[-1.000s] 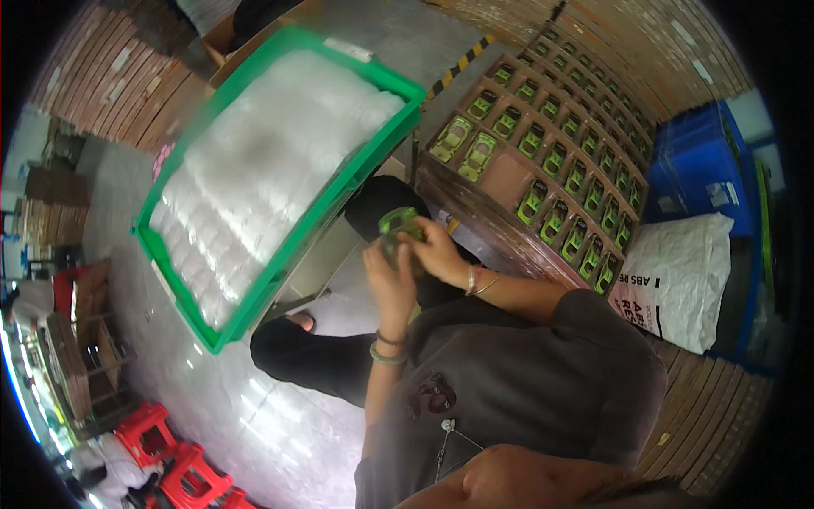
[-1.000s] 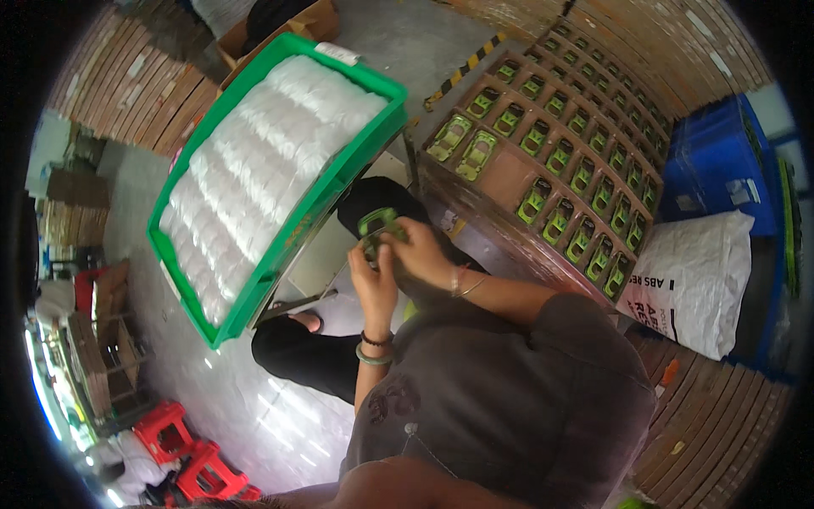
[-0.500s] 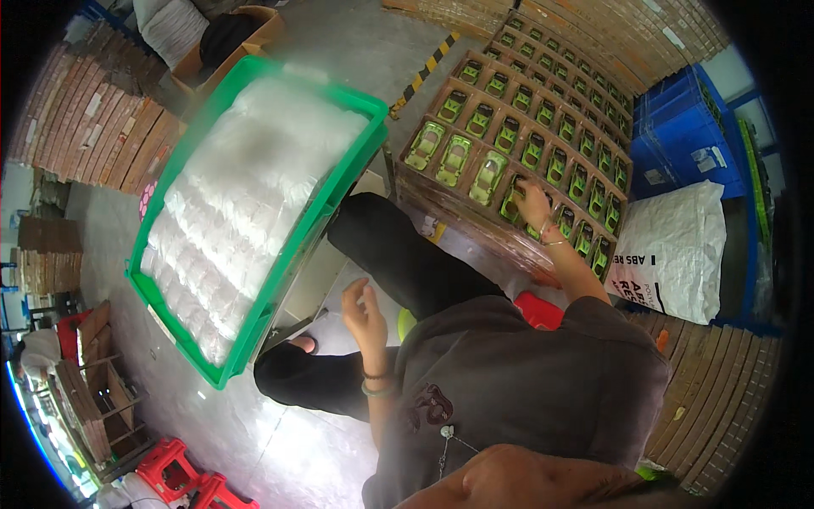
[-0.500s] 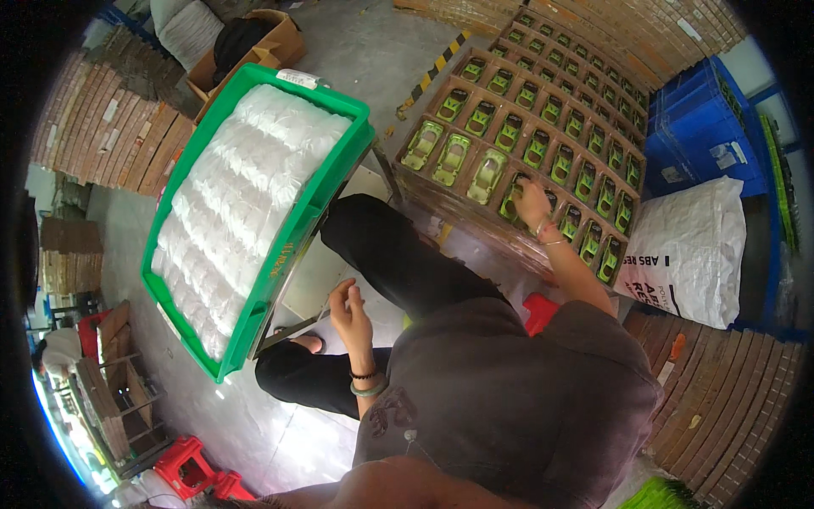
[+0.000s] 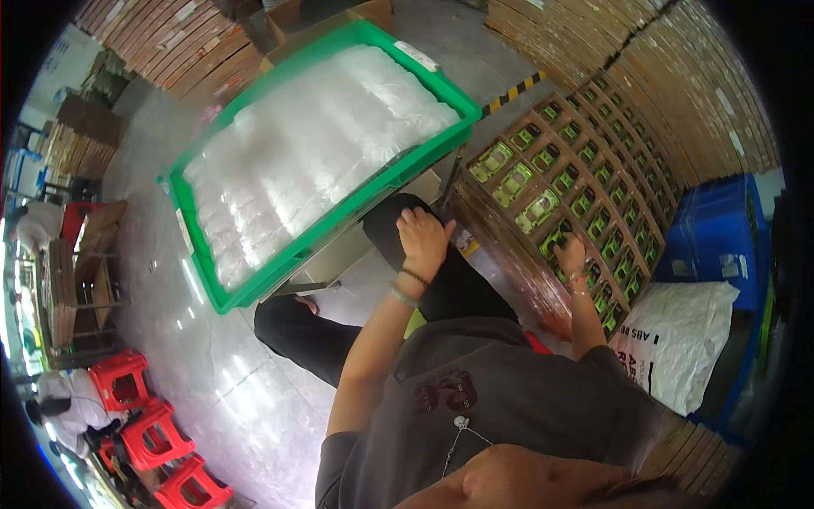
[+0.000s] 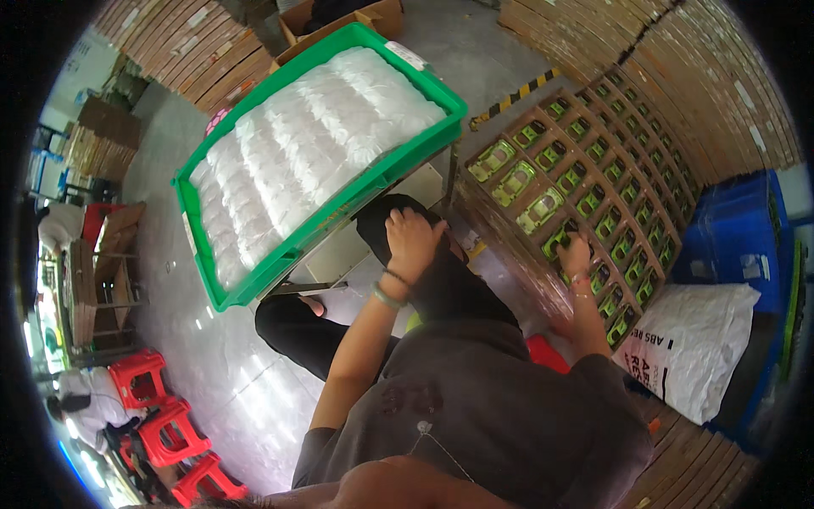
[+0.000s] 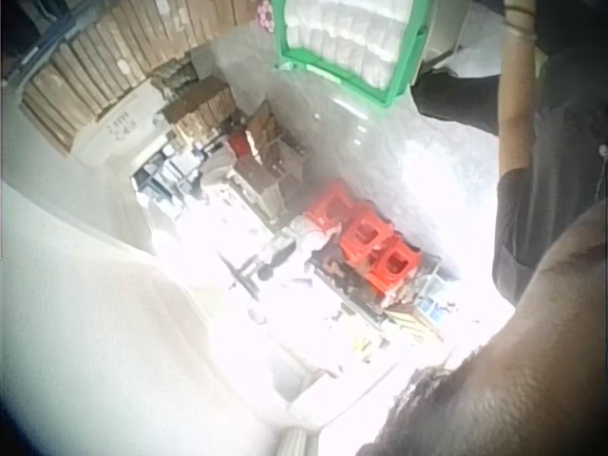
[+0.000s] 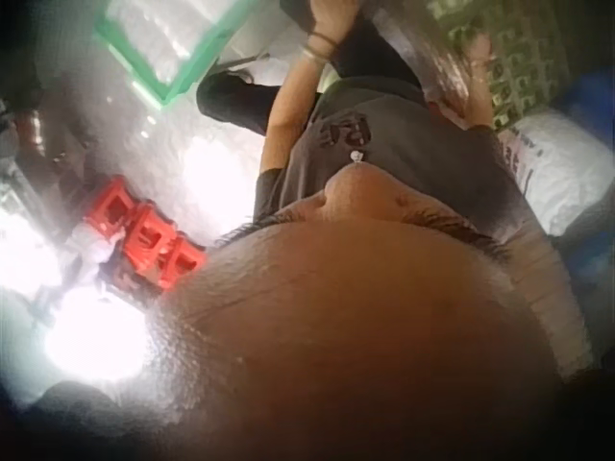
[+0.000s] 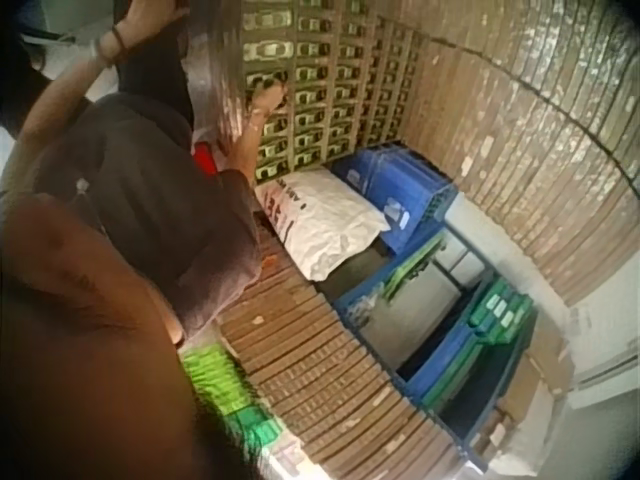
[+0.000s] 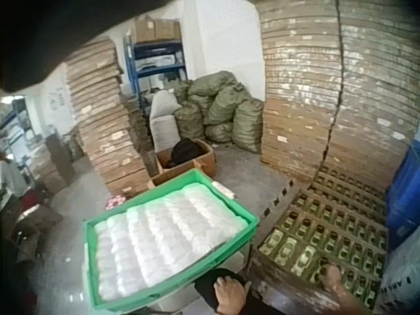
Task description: The person repeatedly picks small green plastic frames from a cardboard tray, places them into white protective pouches inside a green bin, and returns the frames to the tray. The process is repeated continuously throughout the clip.
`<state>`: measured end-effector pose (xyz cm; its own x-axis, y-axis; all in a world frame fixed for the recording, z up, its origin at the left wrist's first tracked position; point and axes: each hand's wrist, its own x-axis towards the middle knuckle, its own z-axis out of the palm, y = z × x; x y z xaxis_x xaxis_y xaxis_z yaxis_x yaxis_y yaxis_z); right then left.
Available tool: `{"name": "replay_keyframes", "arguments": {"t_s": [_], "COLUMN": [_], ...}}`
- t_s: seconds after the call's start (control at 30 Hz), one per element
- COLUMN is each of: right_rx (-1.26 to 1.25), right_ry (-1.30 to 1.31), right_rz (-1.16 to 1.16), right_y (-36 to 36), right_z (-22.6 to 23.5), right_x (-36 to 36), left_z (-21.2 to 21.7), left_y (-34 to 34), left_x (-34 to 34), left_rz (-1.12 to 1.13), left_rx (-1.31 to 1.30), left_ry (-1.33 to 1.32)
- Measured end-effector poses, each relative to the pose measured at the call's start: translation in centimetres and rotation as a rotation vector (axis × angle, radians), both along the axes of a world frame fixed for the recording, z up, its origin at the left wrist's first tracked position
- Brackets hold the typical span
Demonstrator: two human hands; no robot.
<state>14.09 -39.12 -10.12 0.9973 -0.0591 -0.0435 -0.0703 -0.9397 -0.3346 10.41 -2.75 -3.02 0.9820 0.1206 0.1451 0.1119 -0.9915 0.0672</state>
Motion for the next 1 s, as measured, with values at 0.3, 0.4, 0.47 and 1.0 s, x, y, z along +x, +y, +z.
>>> {"name": "replay_keyframes", "arguments": {"t_s": [0.3, 0.4, 0.47, 1.0], "right_rx": [0.222, 0.503, 0.755, 1.334], "right_ry": [-0.259, -0.184, 0.048, 0.427], "right_rz": [-0.014, 0.09, 0.235, 0.775], "right_y": [-0.3, 2.7, 4.5, 21.2], "right_z": [6.1, 8.5, 10.4, 18.5], "right_x": [1.4, 1.4, 1.4, 16.7], "left_z": [1.3, 1.1, 2.3, 6.1], "left_y": [2.9, 2.4, 1.9, 2.1], "left_x": [0.4, -0.7, -1.8, -9.0], "left_rz": [0.075, 0.057, -0.038, -0.068], "left_rx": [-0.053, -0.22, -0.537, -1.311], "left_ry": [-0.098, 0.016, 0.377, 0.286]}}
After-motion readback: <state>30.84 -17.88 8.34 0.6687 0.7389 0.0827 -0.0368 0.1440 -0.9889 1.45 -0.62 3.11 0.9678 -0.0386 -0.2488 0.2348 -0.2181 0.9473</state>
